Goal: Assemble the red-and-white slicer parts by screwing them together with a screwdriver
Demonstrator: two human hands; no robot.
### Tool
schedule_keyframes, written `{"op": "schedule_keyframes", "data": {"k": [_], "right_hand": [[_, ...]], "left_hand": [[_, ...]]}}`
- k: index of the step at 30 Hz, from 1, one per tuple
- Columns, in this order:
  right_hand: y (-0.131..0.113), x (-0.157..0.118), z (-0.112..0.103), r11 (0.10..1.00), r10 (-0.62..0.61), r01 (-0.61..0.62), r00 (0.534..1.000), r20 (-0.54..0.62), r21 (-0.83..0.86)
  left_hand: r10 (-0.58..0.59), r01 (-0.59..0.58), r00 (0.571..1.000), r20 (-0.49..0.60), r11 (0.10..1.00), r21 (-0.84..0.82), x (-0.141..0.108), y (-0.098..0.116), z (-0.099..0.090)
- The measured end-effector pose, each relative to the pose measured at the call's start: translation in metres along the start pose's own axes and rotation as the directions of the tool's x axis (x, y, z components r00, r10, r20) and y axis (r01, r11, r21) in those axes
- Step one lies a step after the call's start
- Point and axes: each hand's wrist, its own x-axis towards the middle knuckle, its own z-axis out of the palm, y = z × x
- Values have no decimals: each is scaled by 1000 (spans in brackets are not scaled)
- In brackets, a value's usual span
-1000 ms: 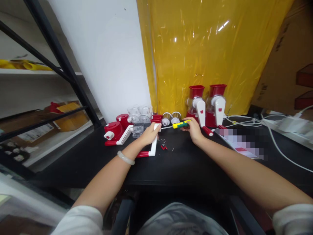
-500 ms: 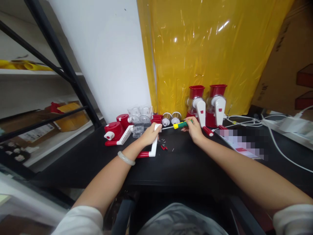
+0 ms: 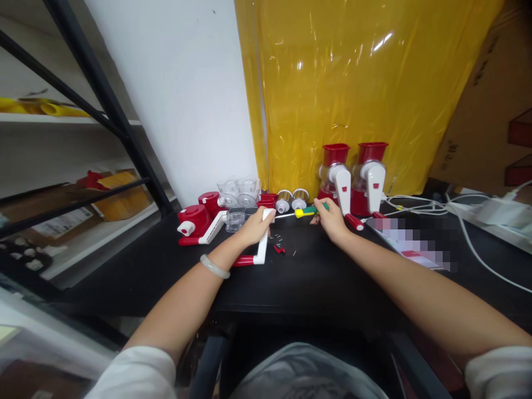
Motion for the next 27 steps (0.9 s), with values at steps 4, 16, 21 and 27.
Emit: {"op": "schedule_keyframes", "data": {"k": [4,16,21,27], "right_hand": [[-2,-1,3,997,70,-69,998,-5,35],[-7,-2,1,984,151,-154,987,49,89],[-5,-2,1,985,137,-141,989,51,100],[-3,-1,2,987,133,-136,990,35,90]], "left_hand": [[-3,3,1000,-13,1000,7,1,-3,0],[-37,39,999,-33,998,39,-1,2,-1],[-39,41,999,-36,998,48,0,1,-1],[-47,49,998,-31,997,53,1,1,-1]]}}
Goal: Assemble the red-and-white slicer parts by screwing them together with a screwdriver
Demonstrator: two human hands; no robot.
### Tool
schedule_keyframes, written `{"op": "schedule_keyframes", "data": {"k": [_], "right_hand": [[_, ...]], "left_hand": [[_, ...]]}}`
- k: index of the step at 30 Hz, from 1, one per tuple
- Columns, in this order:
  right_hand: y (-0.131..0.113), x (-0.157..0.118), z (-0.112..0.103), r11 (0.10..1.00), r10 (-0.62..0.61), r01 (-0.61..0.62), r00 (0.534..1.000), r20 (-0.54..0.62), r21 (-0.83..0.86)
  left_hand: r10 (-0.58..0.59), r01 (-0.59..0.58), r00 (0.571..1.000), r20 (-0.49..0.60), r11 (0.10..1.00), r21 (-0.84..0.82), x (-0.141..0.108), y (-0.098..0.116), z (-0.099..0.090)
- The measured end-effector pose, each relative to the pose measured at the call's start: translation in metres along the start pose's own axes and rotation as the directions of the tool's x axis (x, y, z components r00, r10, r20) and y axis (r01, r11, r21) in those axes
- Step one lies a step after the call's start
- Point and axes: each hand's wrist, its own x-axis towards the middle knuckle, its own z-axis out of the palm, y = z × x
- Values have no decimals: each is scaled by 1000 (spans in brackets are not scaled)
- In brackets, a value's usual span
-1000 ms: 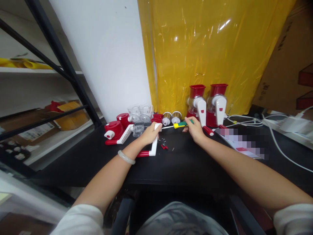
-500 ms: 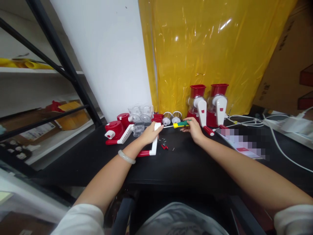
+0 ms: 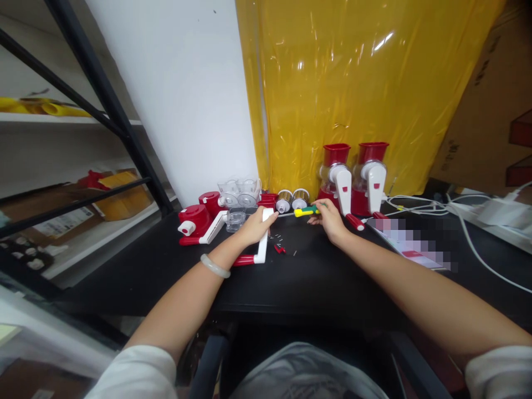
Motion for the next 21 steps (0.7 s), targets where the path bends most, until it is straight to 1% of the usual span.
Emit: {"op": "schedule_keyframes", "data": {"k": [10,16,21], "right_hand": [[4,0,-1,998,-47,47,999,-1,-37],[1,-2,-1,993,-60,62,998,19,-101],[1,0,-1,999,-27,27,1000,1,-43]], "left_hand": [[16,-16,1000,-12,1000,4,1,-3,0],[9,-9,1000,-3,1000,-8,1,-3,0],[6,-6,1000,-2,1000,-8,0,-1,0]]}}
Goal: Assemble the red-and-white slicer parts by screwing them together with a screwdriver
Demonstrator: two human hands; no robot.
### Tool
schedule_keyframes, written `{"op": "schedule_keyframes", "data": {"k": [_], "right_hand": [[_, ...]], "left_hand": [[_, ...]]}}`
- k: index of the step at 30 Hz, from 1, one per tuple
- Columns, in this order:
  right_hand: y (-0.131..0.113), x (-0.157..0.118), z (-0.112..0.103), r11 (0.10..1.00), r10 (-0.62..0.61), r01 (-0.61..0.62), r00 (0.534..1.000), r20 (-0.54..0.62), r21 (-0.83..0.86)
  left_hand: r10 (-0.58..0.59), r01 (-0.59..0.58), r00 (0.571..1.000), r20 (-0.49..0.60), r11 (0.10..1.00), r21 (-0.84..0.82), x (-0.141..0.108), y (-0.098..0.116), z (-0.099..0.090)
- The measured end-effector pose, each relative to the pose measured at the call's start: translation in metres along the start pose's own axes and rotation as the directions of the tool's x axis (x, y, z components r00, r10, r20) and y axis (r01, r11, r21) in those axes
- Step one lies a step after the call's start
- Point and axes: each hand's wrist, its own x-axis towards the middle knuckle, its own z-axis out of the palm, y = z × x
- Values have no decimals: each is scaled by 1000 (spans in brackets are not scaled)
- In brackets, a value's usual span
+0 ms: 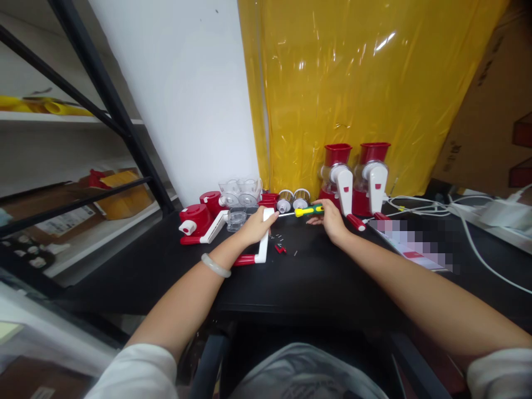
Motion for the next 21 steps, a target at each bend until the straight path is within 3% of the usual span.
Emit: {"op": "schedule_keyframes", "data": {"k": [6,21], "right_hand": [[0,1,-1,998,47,-47,999,7,53],[2,2,-2,1000,17,-17,1000,21,10]], "left_hand": [[5,-5,1000,-9,1000,18,1,0,0],[5,-4,1000,-18,1000,19,0,0,0]]}}
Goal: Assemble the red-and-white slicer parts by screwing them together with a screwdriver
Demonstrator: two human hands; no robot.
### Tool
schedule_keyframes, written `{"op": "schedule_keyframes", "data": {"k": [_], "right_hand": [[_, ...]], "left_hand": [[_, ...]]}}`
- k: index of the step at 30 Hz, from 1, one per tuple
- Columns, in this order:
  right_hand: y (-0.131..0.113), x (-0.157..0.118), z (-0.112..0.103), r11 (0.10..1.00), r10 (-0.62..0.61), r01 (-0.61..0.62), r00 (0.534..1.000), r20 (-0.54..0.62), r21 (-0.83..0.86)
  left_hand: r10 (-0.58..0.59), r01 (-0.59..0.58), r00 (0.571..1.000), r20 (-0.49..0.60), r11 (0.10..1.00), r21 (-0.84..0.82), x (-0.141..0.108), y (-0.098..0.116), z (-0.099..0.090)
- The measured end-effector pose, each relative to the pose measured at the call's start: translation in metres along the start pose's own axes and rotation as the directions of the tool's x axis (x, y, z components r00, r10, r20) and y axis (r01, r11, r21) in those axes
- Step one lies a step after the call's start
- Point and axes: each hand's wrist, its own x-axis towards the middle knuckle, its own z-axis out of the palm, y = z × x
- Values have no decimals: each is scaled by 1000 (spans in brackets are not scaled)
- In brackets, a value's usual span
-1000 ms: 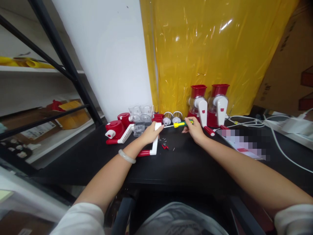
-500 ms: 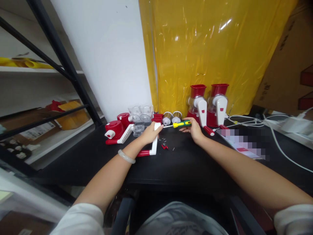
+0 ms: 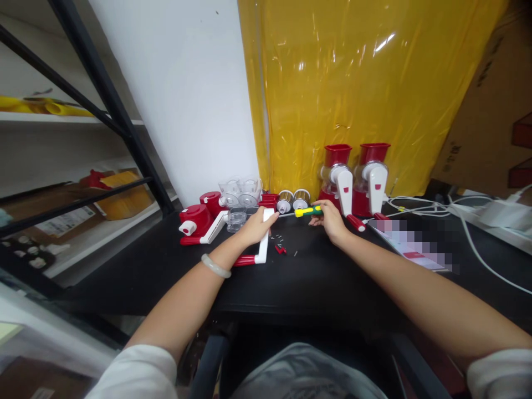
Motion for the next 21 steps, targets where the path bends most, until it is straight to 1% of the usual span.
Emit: {"op": "schedule_keyframes", "data": {"k": [5,11,15,21], "right_hand": [[0,0,1,1000,-2,2,1000,4,18],[0,0,0,1000,-15,15,1000,11,20],[0,-1,1,999,-36,37,999,-12,28],[1,-2,2,997,-78,77,997,-27,-23]], "left_hand": [[4,-4,1000,10,1000,-1,0,-1,0],[15,-14,1000,-5,1000,9,0,-1,0],[17,-17,1000,2,1000,15,0,0,0],[1,-1,1000,2,999,45,1,-1,0]]}}
